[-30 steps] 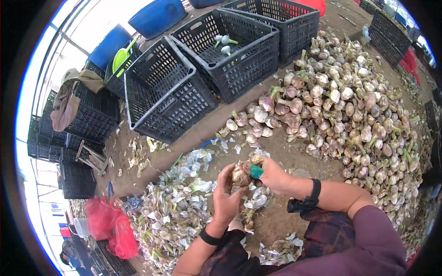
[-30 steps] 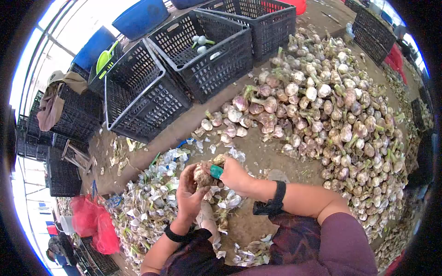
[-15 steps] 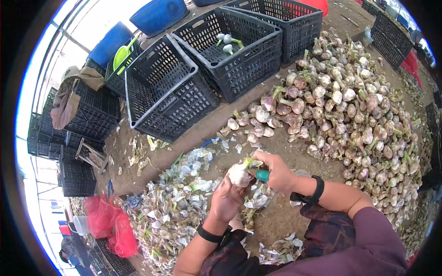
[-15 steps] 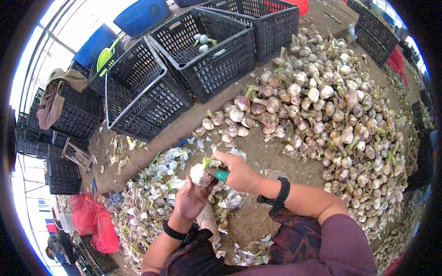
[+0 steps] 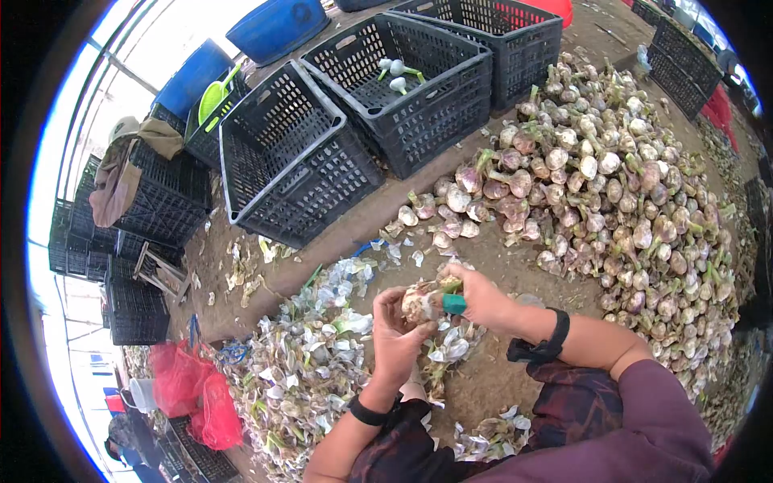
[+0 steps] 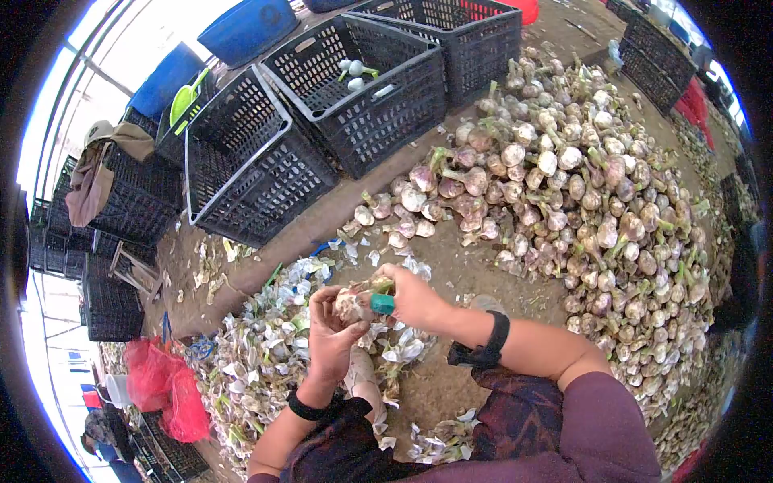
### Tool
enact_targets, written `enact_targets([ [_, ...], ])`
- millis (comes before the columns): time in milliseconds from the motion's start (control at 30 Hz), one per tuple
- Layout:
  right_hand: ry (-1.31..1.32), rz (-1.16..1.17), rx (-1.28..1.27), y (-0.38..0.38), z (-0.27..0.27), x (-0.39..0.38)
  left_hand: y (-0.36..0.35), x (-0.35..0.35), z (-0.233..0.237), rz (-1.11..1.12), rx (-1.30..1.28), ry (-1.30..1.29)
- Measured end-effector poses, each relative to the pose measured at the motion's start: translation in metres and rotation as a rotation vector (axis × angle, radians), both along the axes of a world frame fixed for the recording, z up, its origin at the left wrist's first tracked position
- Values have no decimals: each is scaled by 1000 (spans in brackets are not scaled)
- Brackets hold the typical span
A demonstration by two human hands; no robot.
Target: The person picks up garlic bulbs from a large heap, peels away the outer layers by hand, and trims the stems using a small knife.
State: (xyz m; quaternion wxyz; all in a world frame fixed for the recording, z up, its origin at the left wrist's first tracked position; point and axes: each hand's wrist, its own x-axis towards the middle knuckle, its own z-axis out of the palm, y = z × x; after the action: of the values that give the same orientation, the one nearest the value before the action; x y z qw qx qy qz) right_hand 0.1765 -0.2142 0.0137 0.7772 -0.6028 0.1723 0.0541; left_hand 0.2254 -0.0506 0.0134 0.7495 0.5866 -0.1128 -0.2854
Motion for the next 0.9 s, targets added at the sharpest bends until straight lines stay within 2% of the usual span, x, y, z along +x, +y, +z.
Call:
enact_targets([
  [67,-172,-28,-226,6,-26,2,-2,-4,4,12,64,-123],
  [100,-154,-30,-174,6,-29,1,-3,-5,6,20,96,-185],
  [167,-119,-32,-72,6,-17,1,-2,-4,12,-2,96,-132],
  [200,-159,-31,-116,5,-15,0,-1,-2,14,-13,96,-105],
  [300,-259,-27,-231,2,-7,-4,5,1,2,16,-60,266],
  [433,-342,-30,-271,-3,4,-8,5,2,7,-83,-265,593],
  [467,-364,-34,-266,-4,5,-9,8,4,0,-163,-212,559],
  [567,-244,26,-241,-9,13,-13,5,3,4,-148,-175,622],
  [667,-382,116,-369,-14,11,-15,3,-2,5,-136,-136,499],
  [767,-244,83,-200,-21,9,-16,1,-3,8,-123,-178,520],
  [867,-286,-38,2,-28,3,-17,5,-3,11,-209,-221,469],
  [900,-201,-184,71,-40,3,-14,9,-2,11,-253,-242,473],
])
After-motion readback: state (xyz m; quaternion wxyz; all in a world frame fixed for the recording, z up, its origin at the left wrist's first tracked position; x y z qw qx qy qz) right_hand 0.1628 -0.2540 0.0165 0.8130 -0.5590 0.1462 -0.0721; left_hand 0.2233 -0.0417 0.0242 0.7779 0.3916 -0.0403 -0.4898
